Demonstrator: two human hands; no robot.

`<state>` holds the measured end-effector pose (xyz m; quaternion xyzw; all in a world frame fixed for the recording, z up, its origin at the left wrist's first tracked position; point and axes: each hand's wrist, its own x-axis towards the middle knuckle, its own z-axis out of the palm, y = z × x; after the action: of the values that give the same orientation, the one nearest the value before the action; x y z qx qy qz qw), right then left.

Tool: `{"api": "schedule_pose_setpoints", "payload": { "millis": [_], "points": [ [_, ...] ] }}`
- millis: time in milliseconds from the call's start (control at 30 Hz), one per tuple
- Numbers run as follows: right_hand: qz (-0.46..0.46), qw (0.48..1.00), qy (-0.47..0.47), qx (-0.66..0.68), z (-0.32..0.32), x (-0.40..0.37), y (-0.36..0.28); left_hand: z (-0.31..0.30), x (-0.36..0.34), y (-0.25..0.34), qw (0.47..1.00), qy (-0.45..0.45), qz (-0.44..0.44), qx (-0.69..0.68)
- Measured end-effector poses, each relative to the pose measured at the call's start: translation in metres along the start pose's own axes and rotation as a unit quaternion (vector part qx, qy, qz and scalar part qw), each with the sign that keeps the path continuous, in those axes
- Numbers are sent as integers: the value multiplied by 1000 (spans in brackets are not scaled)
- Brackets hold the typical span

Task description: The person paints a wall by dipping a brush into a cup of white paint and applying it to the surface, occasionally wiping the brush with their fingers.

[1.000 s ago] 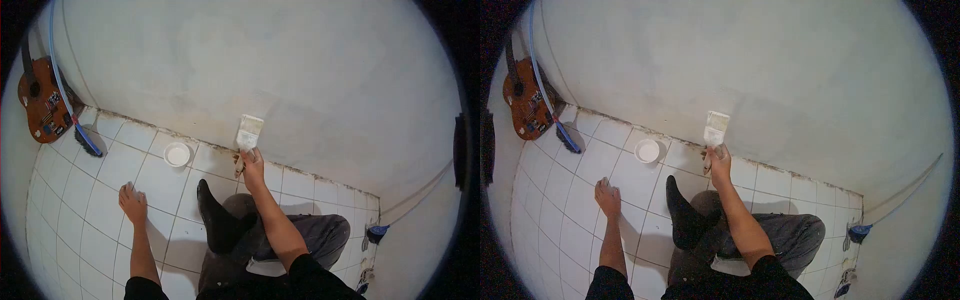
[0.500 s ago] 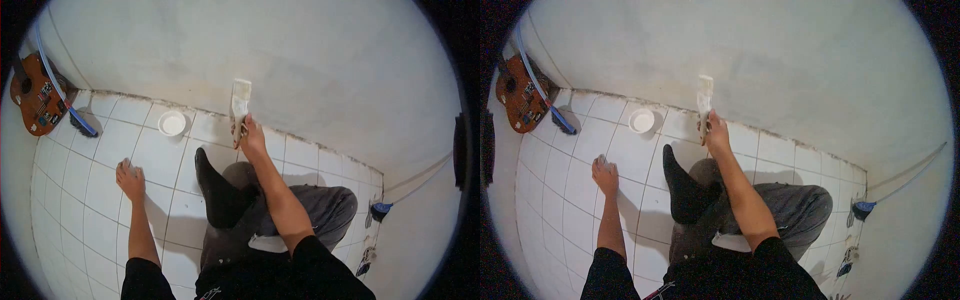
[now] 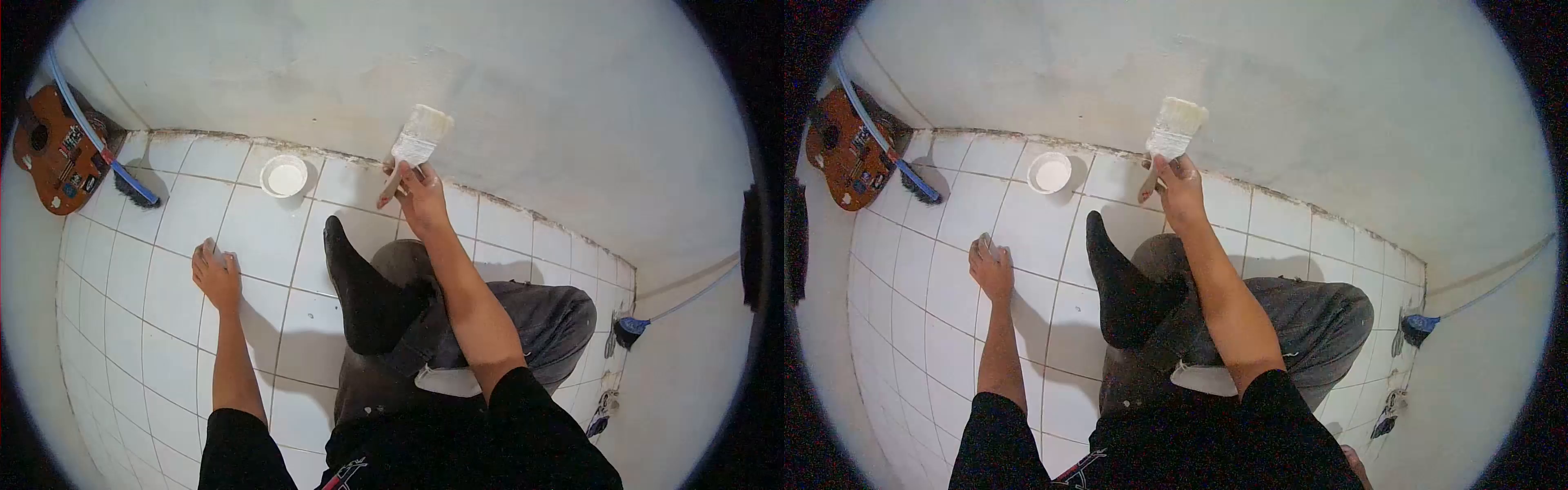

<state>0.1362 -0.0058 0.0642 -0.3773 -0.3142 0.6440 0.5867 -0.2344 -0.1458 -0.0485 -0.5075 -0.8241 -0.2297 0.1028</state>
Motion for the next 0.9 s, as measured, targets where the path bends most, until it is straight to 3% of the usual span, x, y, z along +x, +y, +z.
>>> {"api": "schedule_pose_setpoints", "payload": {
  "millis": [100, 267, 333, 533, 900],
  "points": [
    [-11, 998, -44, -44, -7, 6, -6, 1, -1, 0, 1000, 12, 10, -4],
    [-39, 993, -25, -107, -11, 19, 0, -1, -1, 1, 1000, -18, -2, 6],
    [-72, 993, 28, -89, -2, 23, -1, -2, 0, 2, 1000, -19, -5, 9],
    [-77, 989, 6, -124, -10, 42, -5, -2, 0, 2, 1000, -23, -11, 3],
    [22, 994, 3, -106, -16, 41, 0, -1, 1, 5, 1000, -23, -18, 3]
  ]
}}
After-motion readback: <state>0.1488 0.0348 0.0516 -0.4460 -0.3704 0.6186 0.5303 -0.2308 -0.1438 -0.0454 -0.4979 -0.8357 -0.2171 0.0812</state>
